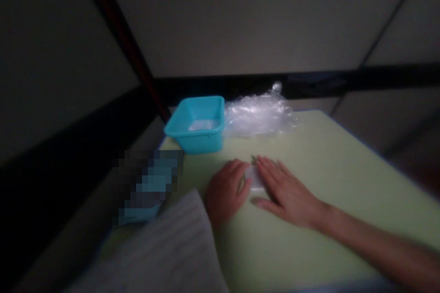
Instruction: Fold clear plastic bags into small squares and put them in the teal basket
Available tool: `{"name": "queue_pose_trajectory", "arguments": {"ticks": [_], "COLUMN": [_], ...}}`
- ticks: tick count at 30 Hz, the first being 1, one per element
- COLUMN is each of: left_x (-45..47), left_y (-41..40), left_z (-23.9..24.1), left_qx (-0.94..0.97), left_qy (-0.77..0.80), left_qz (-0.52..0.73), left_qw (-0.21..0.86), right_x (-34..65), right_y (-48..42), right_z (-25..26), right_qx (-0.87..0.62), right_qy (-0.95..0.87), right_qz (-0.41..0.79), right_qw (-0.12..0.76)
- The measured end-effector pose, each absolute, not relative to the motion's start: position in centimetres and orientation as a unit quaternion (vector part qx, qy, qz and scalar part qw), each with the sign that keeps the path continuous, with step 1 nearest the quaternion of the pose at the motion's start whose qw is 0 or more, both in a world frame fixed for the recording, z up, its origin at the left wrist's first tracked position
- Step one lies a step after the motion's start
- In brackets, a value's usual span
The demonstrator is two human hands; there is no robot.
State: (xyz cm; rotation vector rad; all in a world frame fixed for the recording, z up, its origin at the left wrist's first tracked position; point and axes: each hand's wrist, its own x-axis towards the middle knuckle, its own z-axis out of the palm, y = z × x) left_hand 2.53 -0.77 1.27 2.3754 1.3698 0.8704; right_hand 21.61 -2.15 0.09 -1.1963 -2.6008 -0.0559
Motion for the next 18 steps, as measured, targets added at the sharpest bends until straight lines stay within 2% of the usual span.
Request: {"name": "queue_pose_trajectory", "arguments": {"ticks": [2, 8, 18], "left_x": [2.6, 2.2, 1.5], "left_y": [-1.5, -1.7, -1.4], "left_z": [1.1, 0.6, 0.4], "left_qx": [0.876, 0.921, 0.934], "left_qy": [0.407, 0.373, 0.348], "left_qz": [0.247, 0.098, 0.066], "left_qw": [0.082, 0.06, 0.039], "right_x": [21.6, 21.6, 21.6], "right_y": [-2.1, -2.1, -2.2], "right_z": [0.1, -0.3, -0.6], "right_qx": [-0.414, -0.404, -0.414], "right_qy": [-0.9, -0.905, -0.901], "right_qz": [-0.024, -0.026, -0.025], "right_qw": [0.134, 0.128, 0.131]}}
